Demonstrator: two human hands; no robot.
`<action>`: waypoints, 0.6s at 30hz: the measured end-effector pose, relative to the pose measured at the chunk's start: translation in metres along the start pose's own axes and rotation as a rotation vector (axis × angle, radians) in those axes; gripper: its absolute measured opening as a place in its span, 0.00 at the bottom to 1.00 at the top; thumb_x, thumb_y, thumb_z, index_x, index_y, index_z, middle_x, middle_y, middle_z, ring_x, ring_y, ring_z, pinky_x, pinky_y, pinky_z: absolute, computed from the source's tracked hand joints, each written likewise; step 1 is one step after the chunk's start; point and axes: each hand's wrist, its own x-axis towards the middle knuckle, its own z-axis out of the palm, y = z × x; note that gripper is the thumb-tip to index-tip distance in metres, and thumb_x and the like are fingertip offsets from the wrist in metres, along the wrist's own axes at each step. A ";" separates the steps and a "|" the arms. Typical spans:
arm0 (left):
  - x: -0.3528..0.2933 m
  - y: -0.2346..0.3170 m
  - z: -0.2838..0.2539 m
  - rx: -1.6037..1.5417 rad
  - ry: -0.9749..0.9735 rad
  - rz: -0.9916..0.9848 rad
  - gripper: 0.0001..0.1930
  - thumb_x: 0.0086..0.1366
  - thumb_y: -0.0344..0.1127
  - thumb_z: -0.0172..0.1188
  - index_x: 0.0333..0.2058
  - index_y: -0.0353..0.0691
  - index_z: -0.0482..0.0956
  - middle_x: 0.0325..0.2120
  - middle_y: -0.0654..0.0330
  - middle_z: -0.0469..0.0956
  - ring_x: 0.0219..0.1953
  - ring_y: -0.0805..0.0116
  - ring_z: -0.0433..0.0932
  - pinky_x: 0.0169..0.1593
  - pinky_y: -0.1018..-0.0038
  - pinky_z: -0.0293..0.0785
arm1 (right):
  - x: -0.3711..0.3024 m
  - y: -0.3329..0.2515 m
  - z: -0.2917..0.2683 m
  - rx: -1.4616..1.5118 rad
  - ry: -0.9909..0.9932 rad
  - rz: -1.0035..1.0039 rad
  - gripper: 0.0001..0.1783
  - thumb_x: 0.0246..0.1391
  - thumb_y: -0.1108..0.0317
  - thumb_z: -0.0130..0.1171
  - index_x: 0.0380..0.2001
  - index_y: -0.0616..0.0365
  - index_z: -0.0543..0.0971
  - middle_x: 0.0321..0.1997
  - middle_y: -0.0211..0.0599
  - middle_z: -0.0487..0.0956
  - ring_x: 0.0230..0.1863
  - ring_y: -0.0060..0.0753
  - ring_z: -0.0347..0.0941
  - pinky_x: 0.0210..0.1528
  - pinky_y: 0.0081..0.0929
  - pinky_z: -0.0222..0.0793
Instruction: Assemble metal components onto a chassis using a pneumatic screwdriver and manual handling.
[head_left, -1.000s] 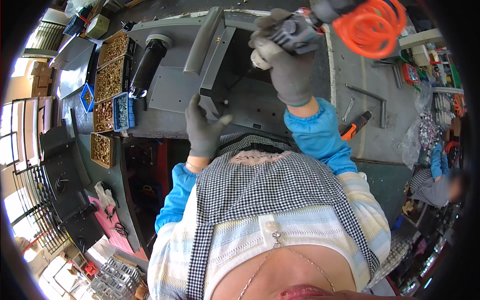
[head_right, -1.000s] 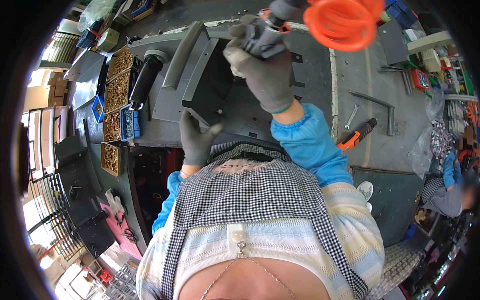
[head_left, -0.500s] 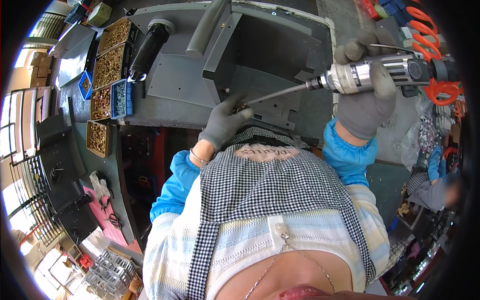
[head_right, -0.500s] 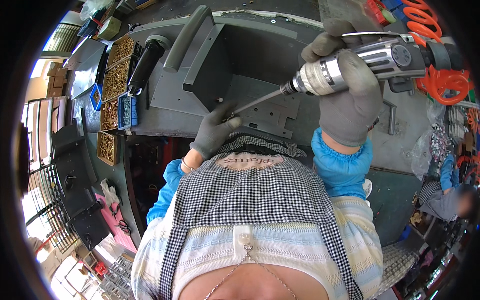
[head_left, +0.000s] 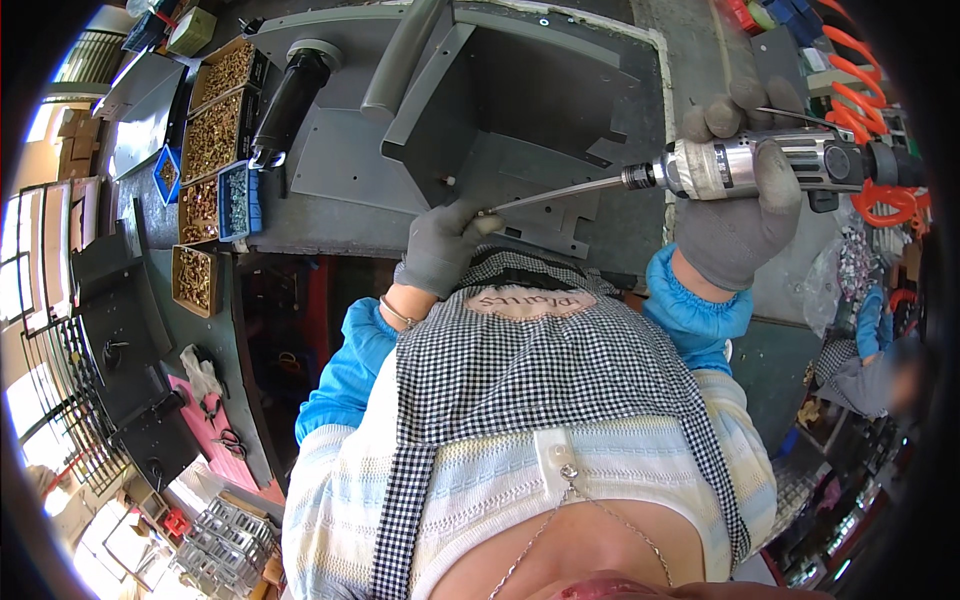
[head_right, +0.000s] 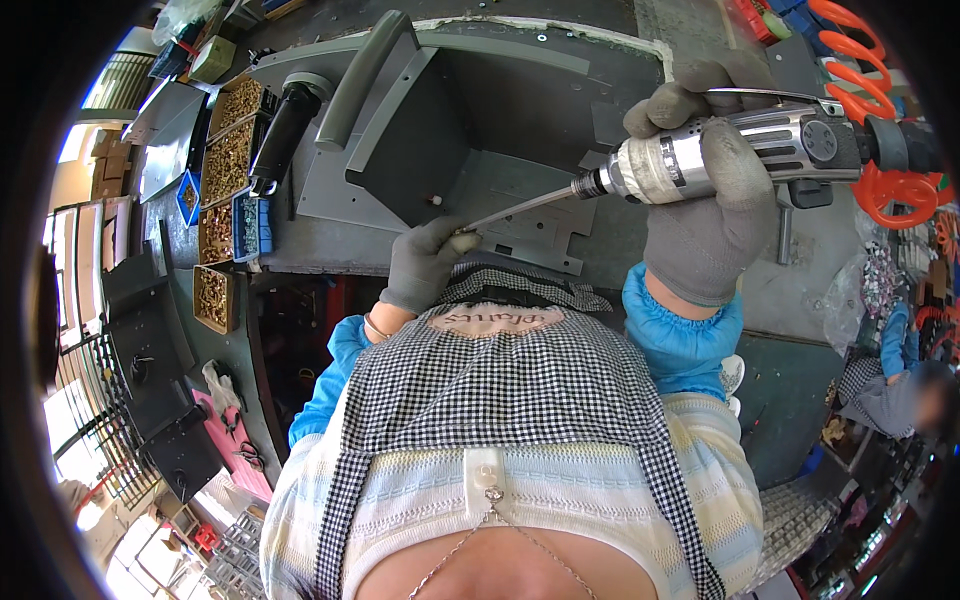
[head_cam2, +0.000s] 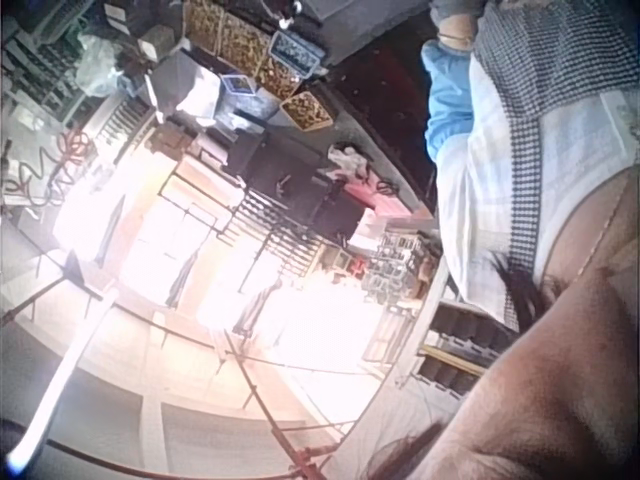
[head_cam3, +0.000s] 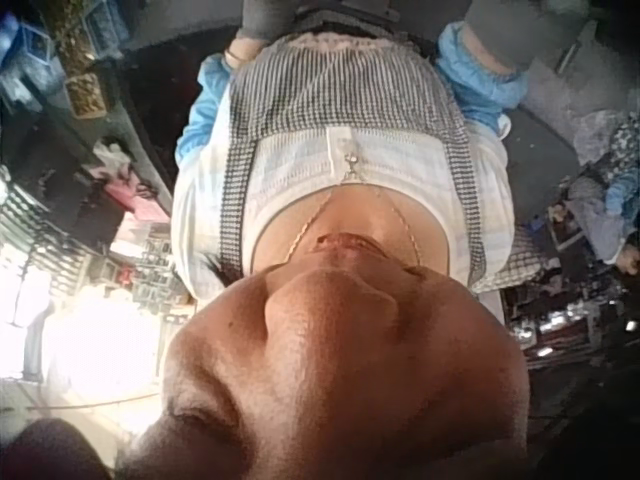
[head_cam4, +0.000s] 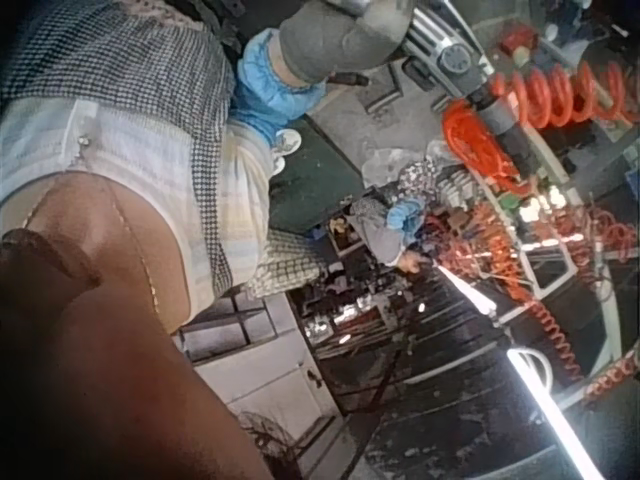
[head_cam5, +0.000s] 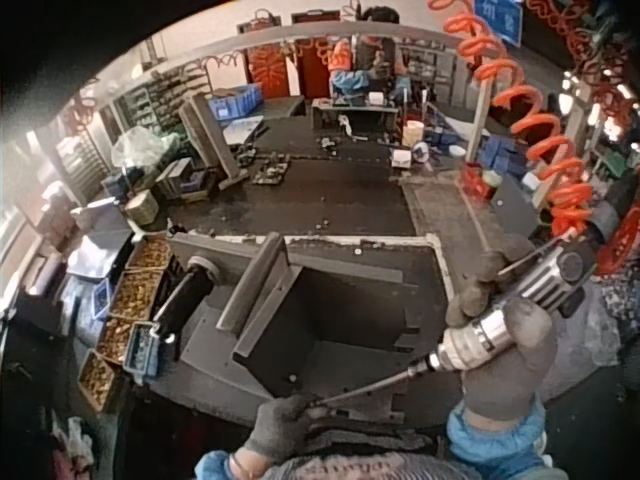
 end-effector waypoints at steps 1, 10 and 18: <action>0.000 0.000 0.000 0.029 0.034 0.054 0.13 0.59 0.39 0.68 0.40 0.39 0.84 0.27 0.52 0.82 0.29 0.62 0.82 0.35 0.70 0.76 | 0.000 0.001 0.000 -0.002 0.001 0.003 0.32 0.48 0.66 0.59 0.58 0.62 0.69 0.51 0.45 0.76 0.44 0.33 0.72 0.49 0.36 0.69; 0.000 0.005 -0.003 0.180 0.128 0.209 0.15 0.53 0.41 0.73 0.35 0.38 0.84 0.25 0.53 0.81 0.27 0.59 0.82 0.31 0.69 0.75 | 0.002 0.010 -0.002 -0.027 0.089 0.059 0.27 0.52 0.69 0.57 0.57 0.63 0.70 0.51 0.47 0.77 0.45 0.34 0.74 0.52 0.38 0.72; -0.012 0.007 -0.008 -0.001 0.177 0.010 0.17 0.53 0.36 0.73 0.41 0.36 0.84 0.26 0.54 0.82 0.29 0.67 0.82 0.33 0.72 0.75 | -0.001 0.021 -0.006 -0.028 0.133 -0.024 0.24 0.56 0.66 0.58 0.55 0.62 0.70 0.49 0.48 0.78 0.46 0.35 0.75 0.52 0.40 0.74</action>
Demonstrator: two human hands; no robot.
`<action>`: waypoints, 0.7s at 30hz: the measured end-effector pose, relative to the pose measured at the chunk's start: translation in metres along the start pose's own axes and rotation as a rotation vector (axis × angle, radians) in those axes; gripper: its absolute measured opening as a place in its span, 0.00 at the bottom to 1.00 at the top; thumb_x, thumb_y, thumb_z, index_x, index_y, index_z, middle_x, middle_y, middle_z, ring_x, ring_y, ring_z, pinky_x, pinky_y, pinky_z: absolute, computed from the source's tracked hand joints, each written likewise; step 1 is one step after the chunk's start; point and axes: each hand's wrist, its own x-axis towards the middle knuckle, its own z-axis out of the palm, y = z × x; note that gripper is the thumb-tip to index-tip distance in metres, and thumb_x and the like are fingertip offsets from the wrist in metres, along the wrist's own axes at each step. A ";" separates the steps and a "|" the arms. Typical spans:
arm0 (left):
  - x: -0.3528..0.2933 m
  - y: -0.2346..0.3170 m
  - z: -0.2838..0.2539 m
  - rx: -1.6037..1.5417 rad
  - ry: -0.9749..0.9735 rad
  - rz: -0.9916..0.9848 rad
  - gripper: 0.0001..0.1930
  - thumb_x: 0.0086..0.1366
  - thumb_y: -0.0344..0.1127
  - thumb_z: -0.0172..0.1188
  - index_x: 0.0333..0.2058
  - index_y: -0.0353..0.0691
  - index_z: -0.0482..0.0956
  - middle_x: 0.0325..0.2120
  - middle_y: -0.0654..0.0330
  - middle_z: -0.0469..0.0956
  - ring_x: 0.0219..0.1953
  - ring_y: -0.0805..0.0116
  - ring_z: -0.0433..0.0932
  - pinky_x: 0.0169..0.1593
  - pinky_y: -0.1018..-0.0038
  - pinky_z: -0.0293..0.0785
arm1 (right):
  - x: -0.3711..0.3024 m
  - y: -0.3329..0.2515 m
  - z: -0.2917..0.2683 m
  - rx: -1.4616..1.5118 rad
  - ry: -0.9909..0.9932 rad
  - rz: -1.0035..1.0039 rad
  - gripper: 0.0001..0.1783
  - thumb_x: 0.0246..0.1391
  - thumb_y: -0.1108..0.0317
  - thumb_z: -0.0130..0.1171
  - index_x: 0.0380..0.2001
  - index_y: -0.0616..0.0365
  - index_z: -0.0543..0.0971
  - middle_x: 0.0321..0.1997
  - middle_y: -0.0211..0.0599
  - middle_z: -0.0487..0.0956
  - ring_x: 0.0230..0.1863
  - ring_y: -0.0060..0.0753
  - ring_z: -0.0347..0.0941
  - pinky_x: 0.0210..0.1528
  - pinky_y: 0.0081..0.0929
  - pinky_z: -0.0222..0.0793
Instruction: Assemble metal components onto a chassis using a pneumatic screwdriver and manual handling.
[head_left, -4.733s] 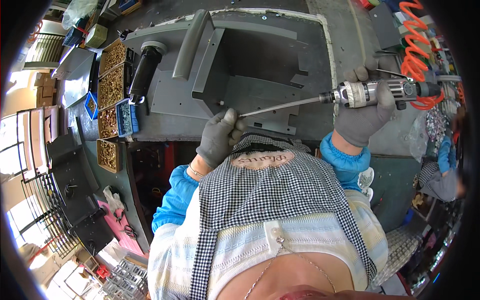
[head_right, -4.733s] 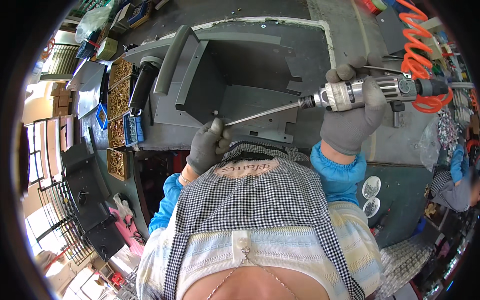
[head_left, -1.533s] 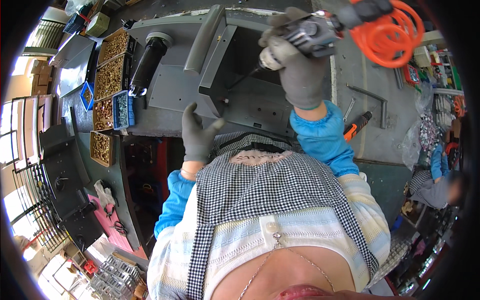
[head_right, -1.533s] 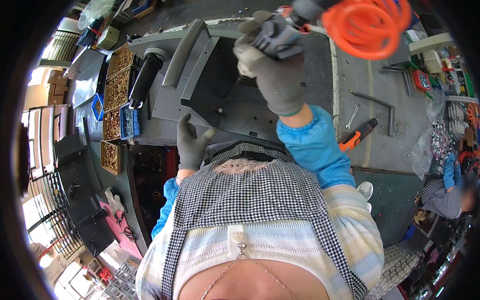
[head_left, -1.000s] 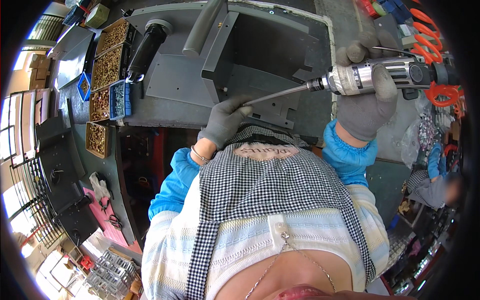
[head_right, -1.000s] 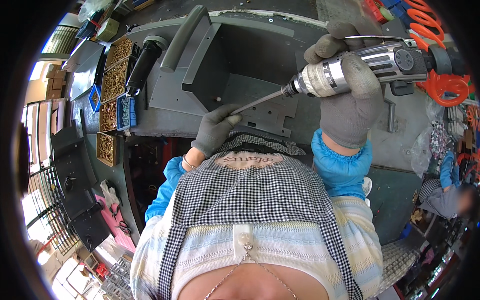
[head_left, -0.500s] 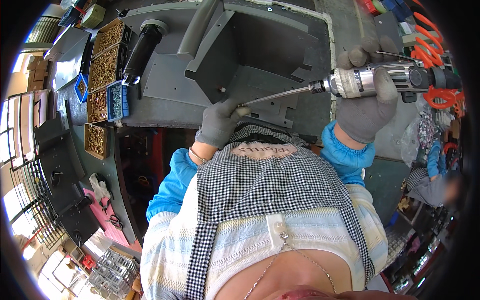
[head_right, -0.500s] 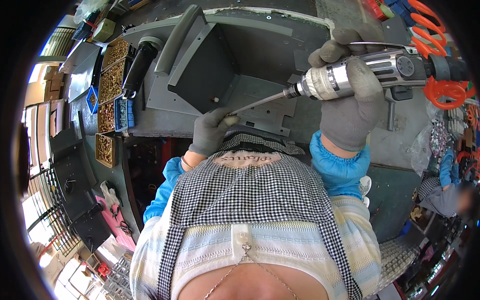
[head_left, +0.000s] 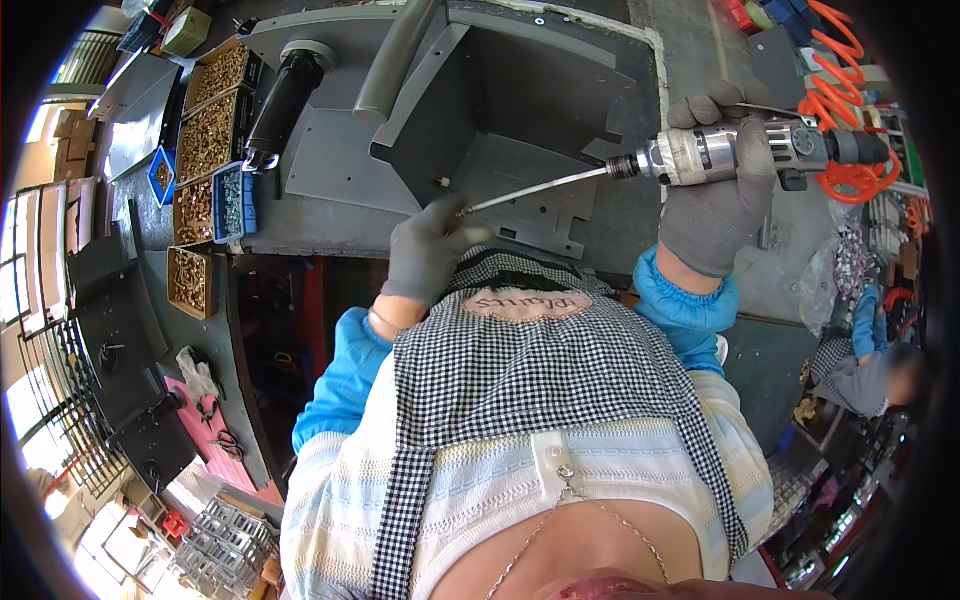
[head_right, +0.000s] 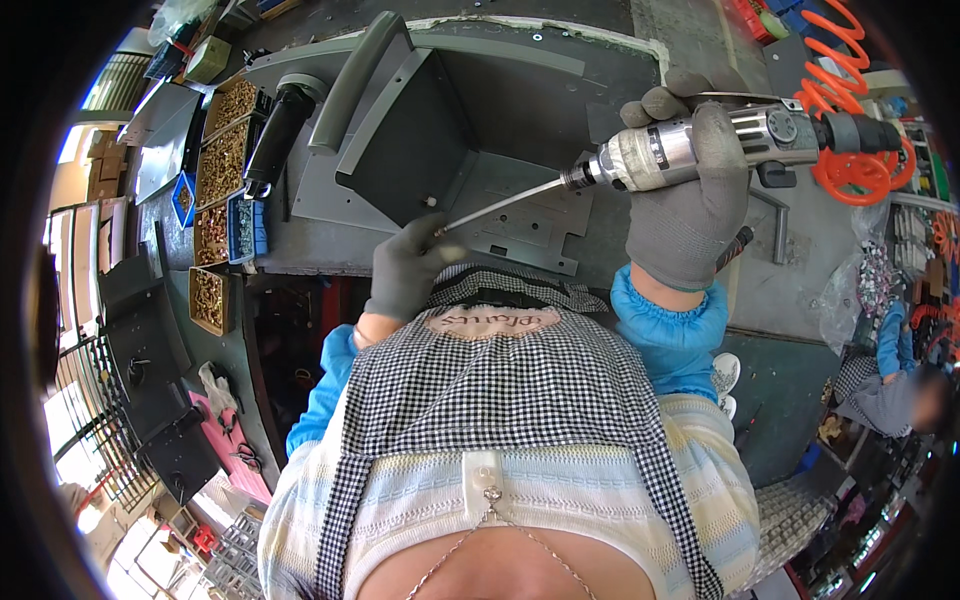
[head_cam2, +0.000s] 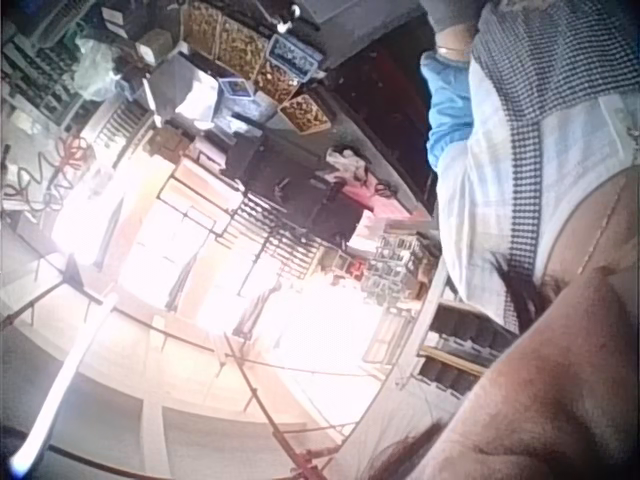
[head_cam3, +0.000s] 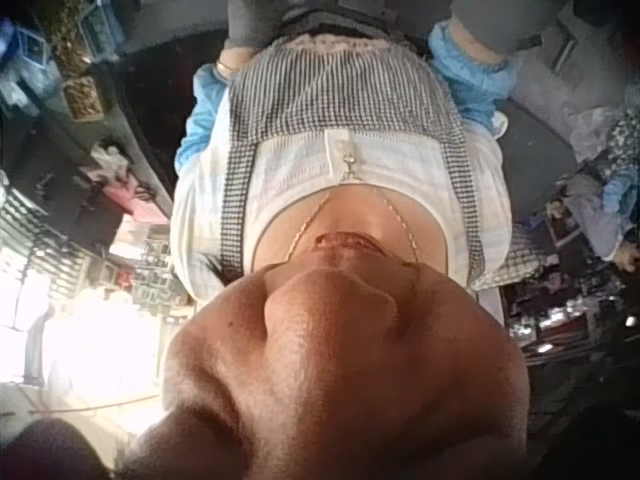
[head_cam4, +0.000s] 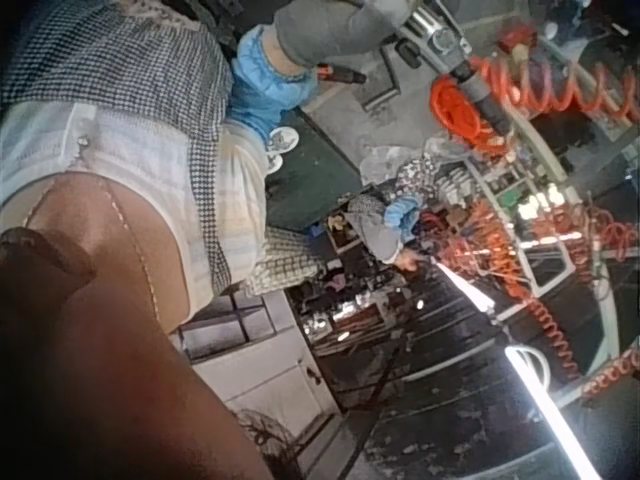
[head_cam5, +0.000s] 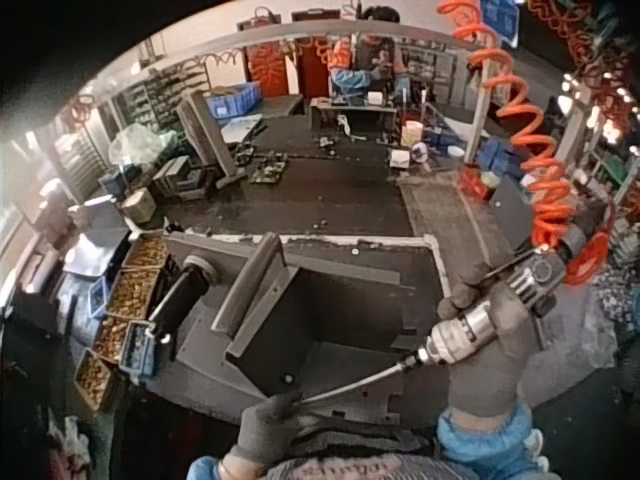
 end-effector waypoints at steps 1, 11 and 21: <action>-0.003 0.003 -0.013 -0.001 -0.121 -0.159 0.19 0.53 0.38 0.73 0.42 0.37 0.83 0.27 0.53 0.82 0.31 0.65 0.82 0.36 0.72 0.76 | 0.003 0.001 -0.001 -0.002 -0.001 -0.001 0.24 0.56 0.66 0.58 0.55 0.62 0.70 0.49 0.48 0.78 0.46 0.35 0.75 0.52 0.40 0.74; 0.029 -0.011 -0.028 0.190 0.244 0.118 0.32 0.51 0.40 0.73 0.54 0.39 0.75 0.36 0.53 0.77 0.35 0.57 0.79 0.40 0.62 0.77 | 0.012 0.067 0.029 -0.050 -0.081 -0.057 0.21 0.53 0.79 0.59 0.52 0.60 0.72 0.42 0.41 0.80 0.36 0.34 0.78 0.39 0.35 0.78; 0.037 -0.029 0.017 0.172 0.476 0.067 0.11 0.60 0.35 0.64 0.40 0.38 0.78 0.39 0.48 0.76 0.36 0.42 0.79 0.39 0.56 0.76 | 0.012 0.090 0.043 -0.064 -0.188 -0.054 0.21 0.52 0.83 0.57 0.51 0.61 0.73 0.39 0.43 0.80 0.35 0.33 0.78 0.33 0.32 0.77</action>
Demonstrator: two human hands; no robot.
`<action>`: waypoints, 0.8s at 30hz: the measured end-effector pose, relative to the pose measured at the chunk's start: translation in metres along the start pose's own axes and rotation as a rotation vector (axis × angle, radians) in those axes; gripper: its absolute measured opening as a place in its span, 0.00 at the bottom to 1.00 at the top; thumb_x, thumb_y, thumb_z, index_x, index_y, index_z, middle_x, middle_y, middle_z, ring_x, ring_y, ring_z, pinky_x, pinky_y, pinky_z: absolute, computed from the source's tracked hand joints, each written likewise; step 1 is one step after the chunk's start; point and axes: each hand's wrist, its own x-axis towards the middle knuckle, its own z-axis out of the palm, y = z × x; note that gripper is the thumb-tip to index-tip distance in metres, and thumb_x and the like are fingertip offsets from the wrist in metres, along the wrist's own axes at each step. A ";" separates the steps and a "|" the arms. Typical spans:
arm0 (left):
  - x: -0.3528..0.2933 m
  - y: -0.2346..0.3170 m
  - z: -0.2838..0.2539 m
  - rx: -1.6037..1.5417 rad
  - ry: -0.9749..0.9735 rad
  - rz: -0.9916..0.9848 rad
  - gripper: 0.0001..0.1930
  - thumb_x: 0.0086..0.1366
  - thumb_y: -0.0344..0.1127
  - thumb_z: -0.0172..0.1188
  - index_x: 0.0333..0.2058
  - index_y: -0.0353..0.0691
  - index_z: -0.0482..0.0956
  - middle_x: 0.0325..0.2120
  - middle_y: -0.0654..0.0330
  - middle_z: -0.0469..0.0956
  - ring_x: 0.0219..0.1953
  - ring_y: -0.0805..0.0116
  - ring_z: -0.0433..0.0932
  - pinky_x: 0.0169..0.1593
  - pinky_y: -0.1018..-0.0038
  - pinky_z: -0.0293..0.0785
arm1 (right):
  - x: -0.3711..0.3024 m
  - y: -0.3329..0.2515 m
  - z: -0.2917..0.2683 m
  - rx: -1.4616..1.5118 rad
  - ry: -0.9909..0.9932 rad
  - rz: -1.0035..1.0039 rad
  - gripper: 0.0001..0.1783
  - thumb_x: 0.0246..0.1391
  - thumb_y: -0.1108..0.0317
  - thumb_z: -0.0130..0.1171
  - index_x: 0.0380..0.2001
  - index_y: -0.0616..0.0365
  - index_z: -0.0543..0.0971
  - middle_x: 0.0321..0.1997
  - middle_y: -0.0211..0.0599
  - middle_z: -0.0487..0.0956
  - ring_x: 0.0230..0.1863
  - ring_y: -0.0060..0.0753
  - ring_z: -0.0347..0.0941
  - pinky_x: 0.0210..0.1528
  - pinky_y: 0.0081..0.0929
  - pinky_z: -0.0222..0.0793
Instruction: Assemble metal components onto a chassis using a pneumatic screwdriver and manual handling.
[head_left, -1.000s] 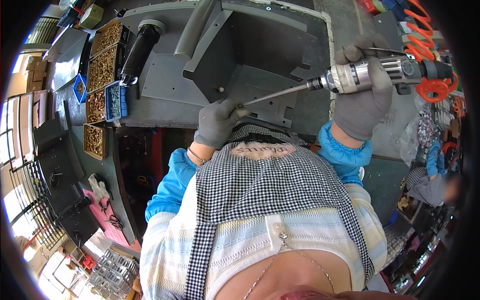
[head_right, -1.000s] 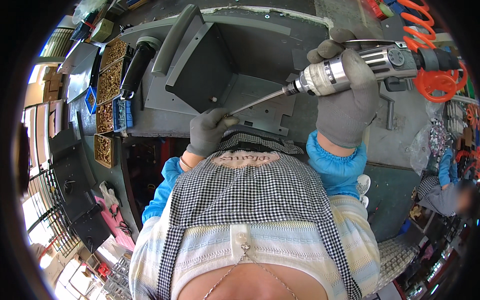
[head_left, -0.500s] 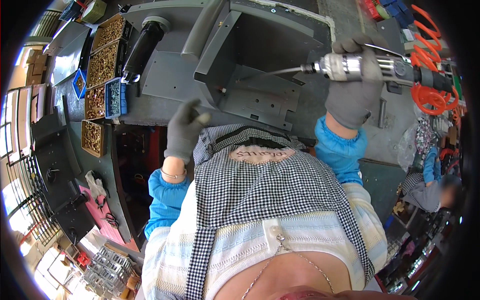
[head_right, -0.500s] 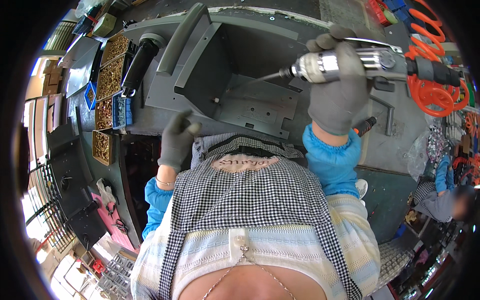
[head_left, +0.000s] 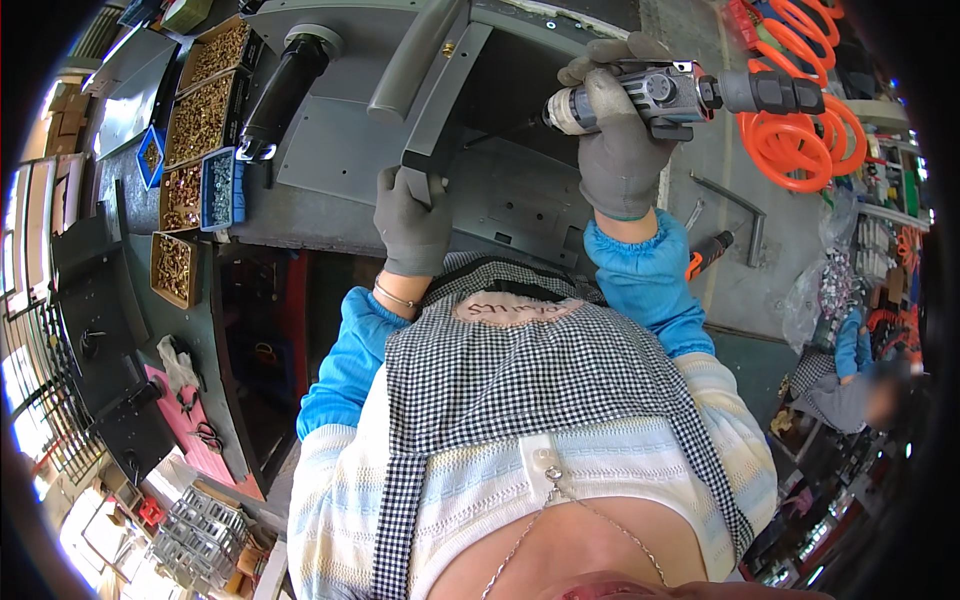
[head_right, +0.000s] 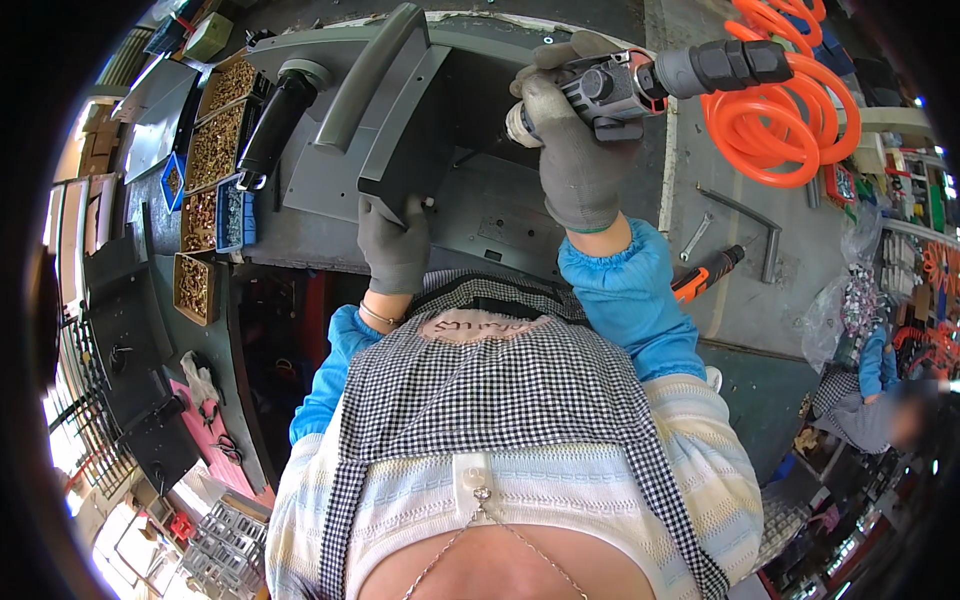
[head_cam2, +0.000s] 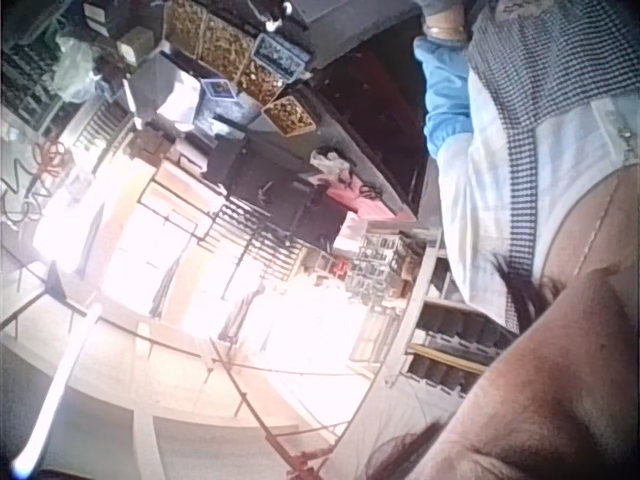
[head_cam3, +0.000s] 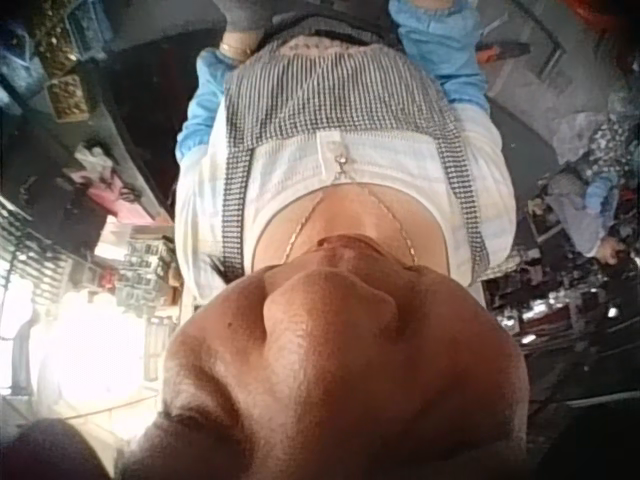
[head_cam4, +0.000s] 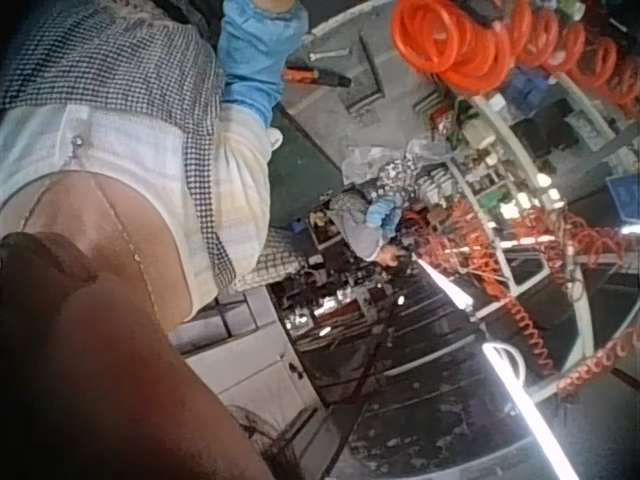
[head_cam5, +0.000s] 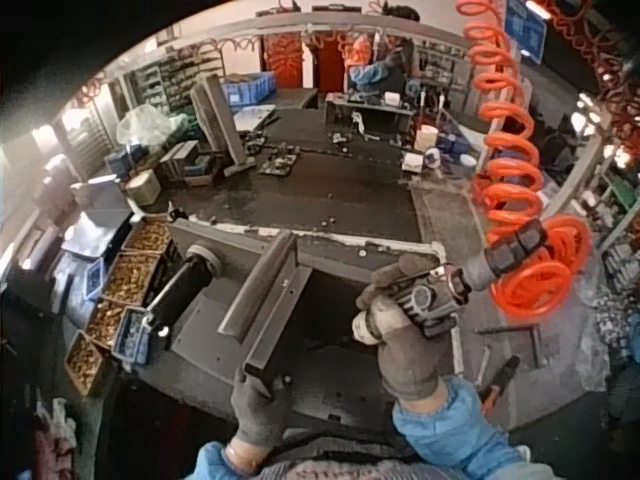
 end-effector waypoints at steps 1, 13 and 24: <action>-0.001 -0.001 0.001 0.001 0.004 -0.009 0.11 0.60 0.35 0.63 0.40 0.39 0.78 0.40 0.48 0.76 0.36 0.42 0.79 0.39 0.56 0.76 | 0.000 0.000 -0.003 -0.027 -0.071 0.025 0.23 0.52 0.82 0.56 0.53 0.59 0.73 0.44 0.43 0.81 0.39 0.38 0.80 0.42 0.39 0.81; 0.000 0.000 0.002 0.002 -0.018 0.004 0.11 0.59 0.34 0.64 0.39 0.38 0.77 0.41 0.47 0.76 0.37 0.41 0.78 0.39 0.56 0.76 | 0.007 0.007 0.010 0.104 -0.161 0.197 0.18 0.49 0.81 0.65 0.45 0.60 0.76 0.33 0.34 0.79 0.25 0.21 0.73 0.23 0.22 0.67; -0.001 0.000 0.002 0.020 -0.003 0.001 0.11 0.60 0.34 0.63 0.41 0.40 0.78 0.41 0.48 0.76 0.36 0.42 0.79 0.39 0.56 0.77 | 0.039 0.023 0.055 0.131 -0.200 0.149 0.29 0.56 0.77 0.61 0.60 0.53 0.66 0.42 0.30 0.76 0.29 0.18 0.69 0.25 0.20 0.66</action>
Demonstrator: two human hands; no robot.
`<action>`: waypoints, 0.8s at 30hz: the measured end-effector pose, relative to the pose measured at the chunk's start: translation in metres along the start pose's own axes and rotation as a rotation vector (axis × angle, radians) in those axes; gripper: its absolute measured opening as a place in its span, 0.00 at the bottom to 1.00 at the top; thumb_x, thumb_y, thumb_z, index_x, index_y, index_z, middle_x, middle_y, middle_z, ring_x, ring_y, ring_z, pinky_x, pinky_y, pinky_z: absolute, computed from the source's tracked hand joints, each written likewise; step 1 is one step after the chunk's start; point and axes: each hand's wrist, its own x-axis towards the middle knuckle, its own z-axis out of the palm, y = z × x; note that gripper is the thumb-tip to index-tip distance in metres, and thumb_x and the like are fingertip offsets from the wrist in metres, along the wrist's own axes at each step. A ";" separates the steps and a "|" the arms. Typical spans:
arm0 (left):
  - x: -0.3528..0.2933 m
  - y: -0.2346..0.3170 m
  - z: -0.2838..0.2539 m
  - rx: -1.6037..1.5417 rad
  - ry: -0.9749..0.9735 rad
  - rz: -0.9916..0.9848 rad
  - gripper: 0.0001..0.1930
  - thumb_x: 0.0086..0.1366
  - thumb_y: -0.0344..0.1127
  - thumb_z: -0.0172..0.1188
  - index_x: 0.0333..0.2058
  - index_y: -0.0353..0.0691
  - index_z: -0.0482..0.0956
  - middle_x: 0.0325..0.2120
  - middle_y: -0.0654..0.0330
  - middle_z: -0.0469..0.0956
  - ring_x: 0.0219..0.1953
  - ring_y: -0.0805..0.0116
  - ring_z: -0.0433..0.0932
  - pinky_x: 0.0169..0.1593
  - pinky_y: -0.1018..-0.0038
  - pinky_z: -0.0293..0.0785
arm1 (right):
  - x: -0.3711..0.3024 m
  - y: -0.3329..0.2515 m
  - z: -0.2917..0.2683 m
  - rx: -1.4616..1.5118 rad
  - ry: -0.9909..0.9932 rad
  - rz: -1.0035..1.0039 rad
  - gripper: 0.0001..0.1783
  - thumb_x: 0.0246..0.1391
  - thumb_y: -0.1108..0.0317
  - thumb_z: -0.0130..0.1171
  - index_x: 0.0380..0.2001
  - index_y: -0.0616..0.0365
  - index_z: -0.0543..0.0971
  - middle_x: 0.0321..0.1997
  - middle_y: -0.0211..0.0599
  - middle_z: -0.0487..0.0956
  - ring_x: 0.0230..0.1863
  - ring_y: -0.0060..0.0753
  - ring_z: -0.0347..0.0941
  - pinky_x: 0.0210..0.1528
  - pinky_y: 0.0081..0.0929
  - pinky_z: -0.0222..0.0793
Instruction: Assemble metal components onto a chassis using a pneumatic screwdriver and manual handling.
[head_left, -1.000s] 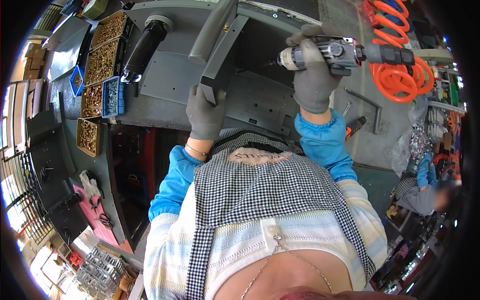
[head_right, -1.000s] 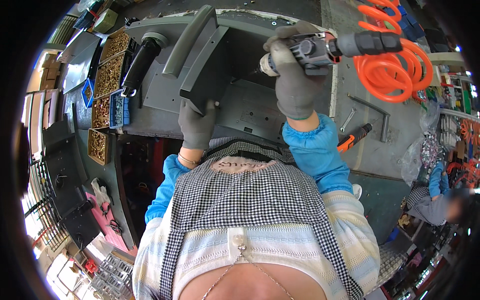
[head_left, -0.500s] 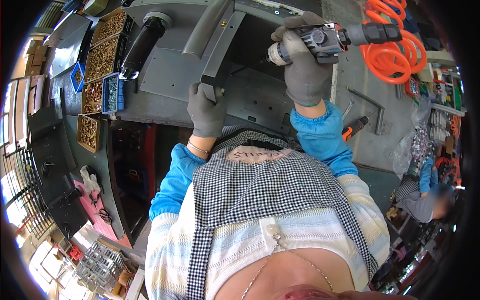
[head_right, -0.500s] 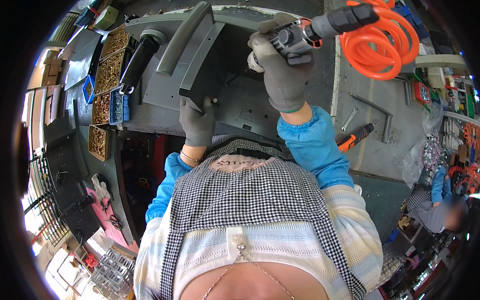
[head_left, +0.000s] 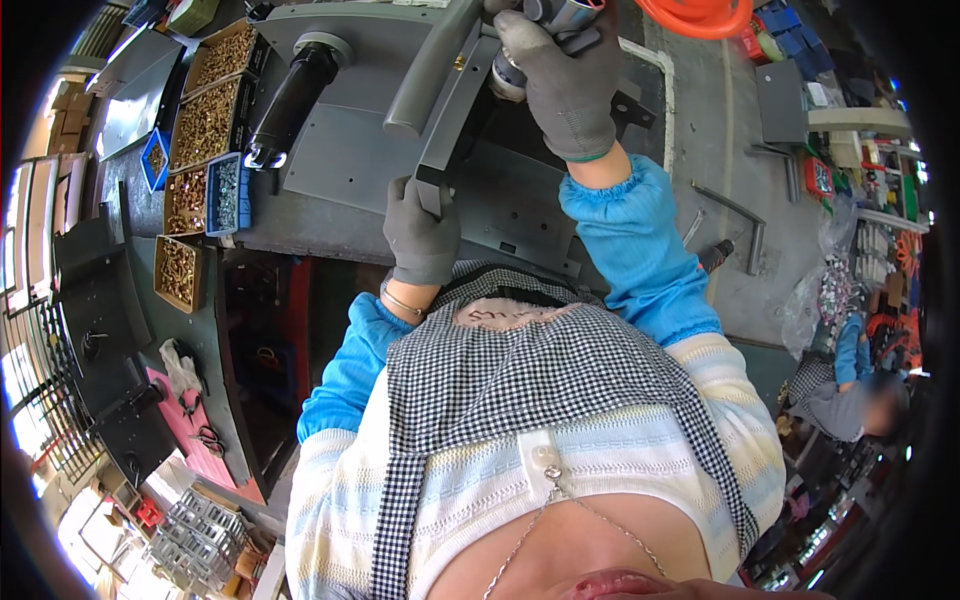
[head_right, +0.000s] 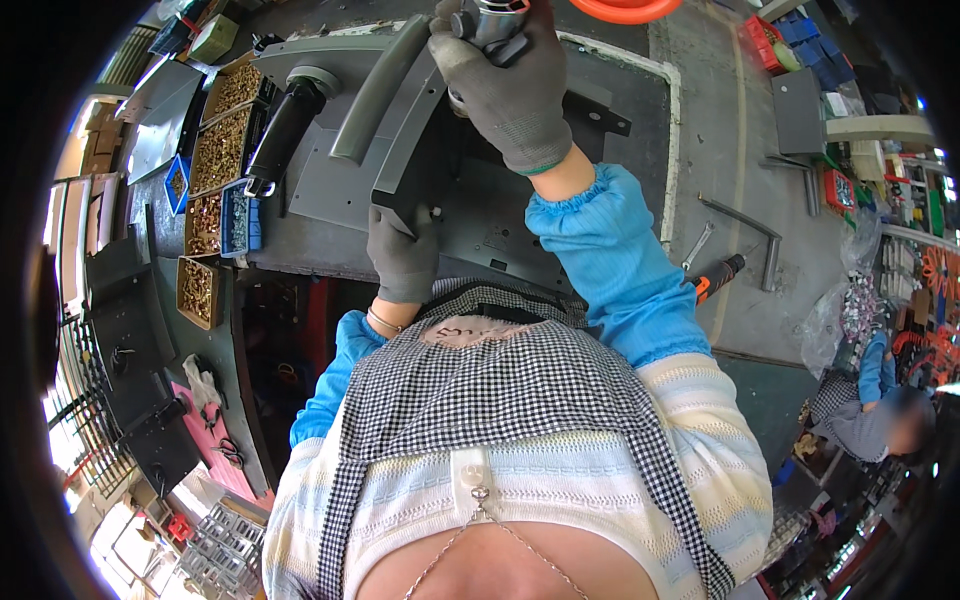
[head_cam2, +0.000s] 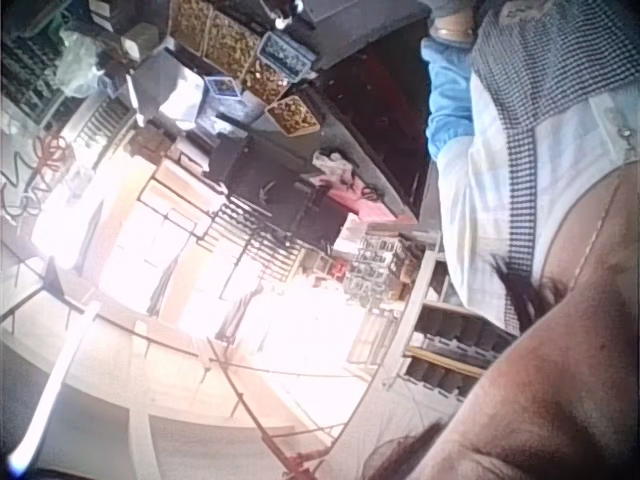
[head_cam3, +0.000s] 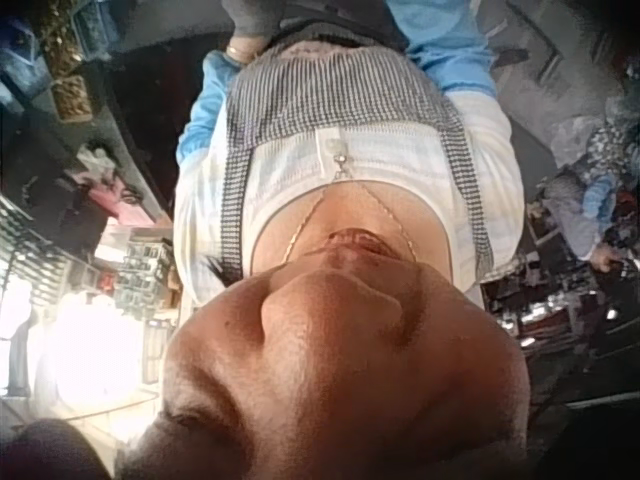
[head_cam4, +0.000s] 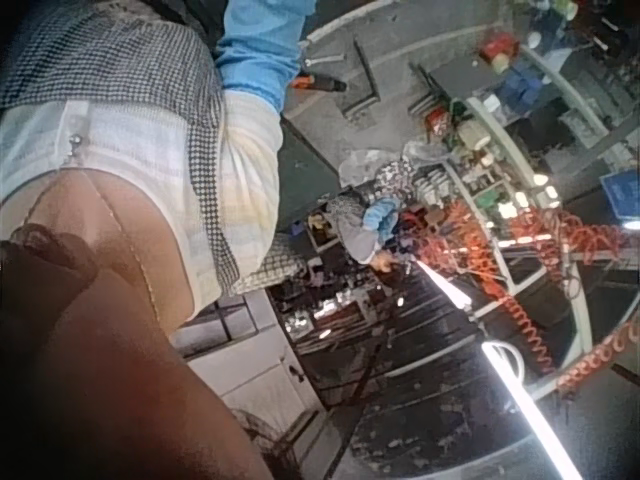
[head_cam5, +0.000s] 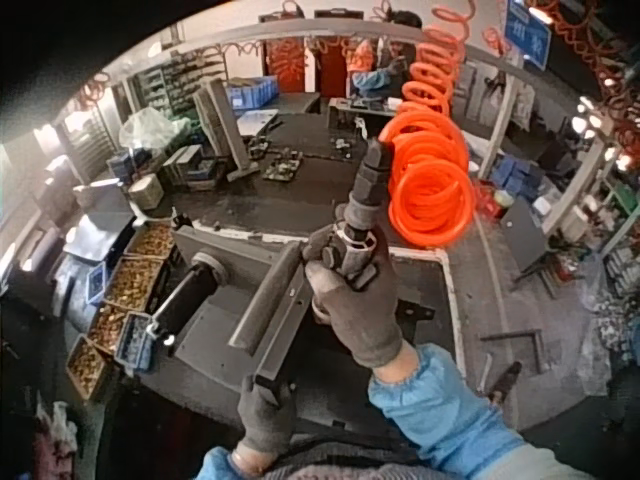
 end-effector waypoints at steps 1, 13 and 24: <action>0.000 0.001 -0.001 -0.011 -0.007 -0.013 0.11 0.60 0.34 0.63 0.42 0.41 0.78 0.41 0.48 0.76 0.36 0.42 0.79 0.39 0.56 0.77 | -0.001 0.003 -0.001 -0.001 -0.002 0.006 0.29 0.56 0.77 0.61 0.60 0.53 0.66 0.42 0.30 0.76 0.29 0.18 0.69 0.25 0.20 0.66; 0.002 -0.001 -0.002 -0.001 0.003 0.046 0.11 0.61 0.35 0.62 0.41 0.41 0.78 0.41 0.48 0.76 0.36 0.42 0.79 0.39 0.56 0.77 | -0.006 0.030 -0.005 0.005 0.043 -0.096 0.25 0.55 0.73 0.65 0.55 0.54 0.69 0.44 0.30 0.77 0.36 0.20 0.73 0.32 0.19 0.69; 0.001 -0.002 -0.005 -0.016 -0.020 0.021 0.14 0.58 0.36 0.66 0.42 0.39 0.77 0.41 0.47 0.75 0.37 0.42 0.78 0.40 0.57 0.76 | -0.007 0.013 -0.007 -0.027 -0.048 -0.032 0.19 0.56 0.74 0.63 0.50 0.53 0.73 0.37 0.25 0.75 0.25 0.15 0.67 0.24 0.19 0.64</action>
